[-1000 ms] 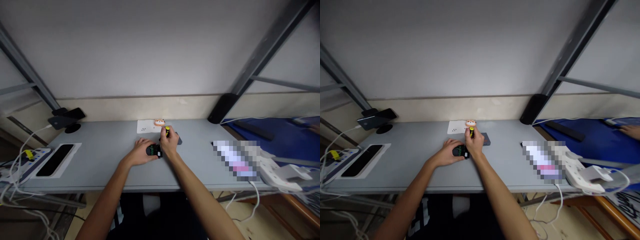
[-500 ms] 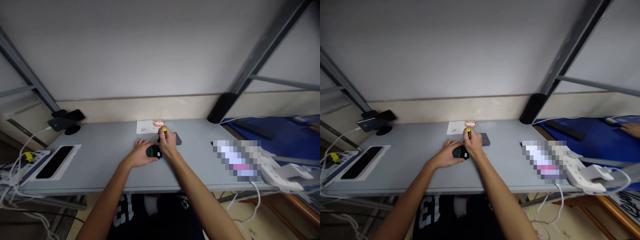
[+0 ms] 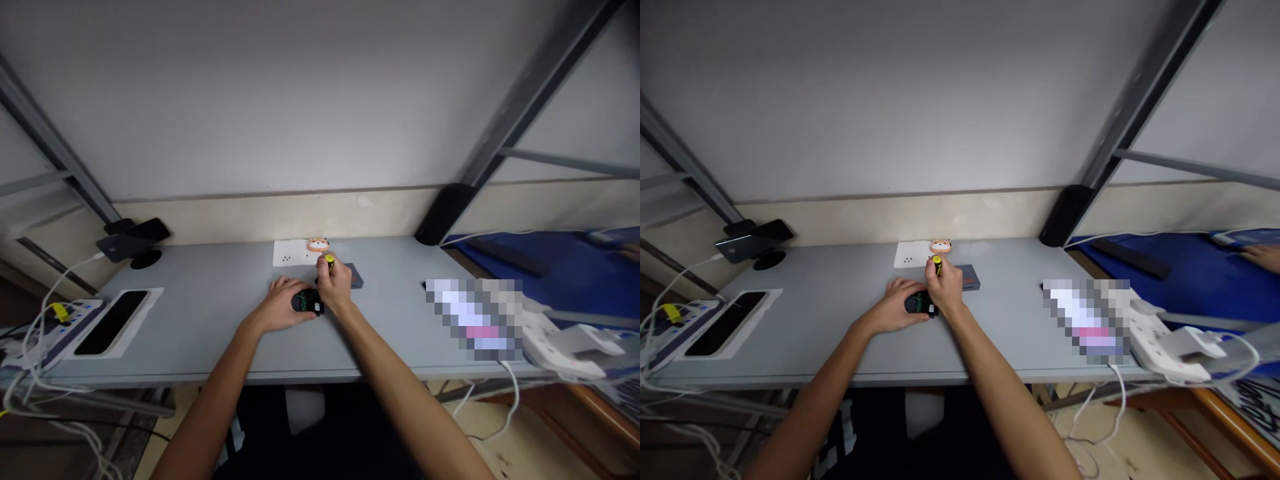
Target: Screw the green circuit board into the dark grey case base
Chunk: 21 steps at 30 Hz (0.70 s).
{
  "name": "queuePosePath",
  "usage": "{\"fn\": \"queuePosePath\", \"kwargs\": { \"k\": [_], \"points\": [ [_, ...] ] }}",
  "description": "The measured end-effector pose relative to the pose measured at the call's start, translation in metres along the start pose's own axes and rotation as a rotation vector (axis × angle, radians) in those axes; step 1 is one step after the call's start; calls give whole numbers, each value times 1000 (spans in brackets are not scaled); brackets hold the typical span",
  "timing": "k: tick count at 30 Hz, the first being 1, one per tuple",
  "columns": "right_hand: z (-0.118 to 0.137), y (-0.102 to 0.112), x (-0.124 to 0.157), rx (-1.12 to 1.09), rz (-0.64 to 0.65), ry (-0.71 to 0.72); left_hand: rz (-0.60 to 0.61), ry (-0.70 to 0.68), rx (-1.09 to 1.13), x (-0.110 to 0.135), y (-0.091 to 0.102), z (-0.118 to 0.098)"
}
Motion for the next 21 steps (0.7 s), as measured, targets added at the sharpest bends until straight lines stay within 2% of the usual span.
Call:
{"fn": "queuePosePath", "kwargs": {
  "k": [6, 17, 21],
  "points": [
    [-6, -7, -6, -17, 61, -77, -17, -7, -36, 0, 1, -3],
    [-9, -9, 3, -67, 113, 23, -1, -2, 3, 0, 4, -8],
    [-9, -8, 1, -54, 94, 5, -8, -2, -1, 0, 4, -7]
  ]
}}
Point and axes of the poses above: each hand's wrist, its own x-axis away from the middle knuckle, its own y-axis out of the back of the hand, z = x × y, the point moved 7 cm from there along -x, towards the middle knuckle, and after that the axes turned 12 degrees about -y, right-handed, at the moved point
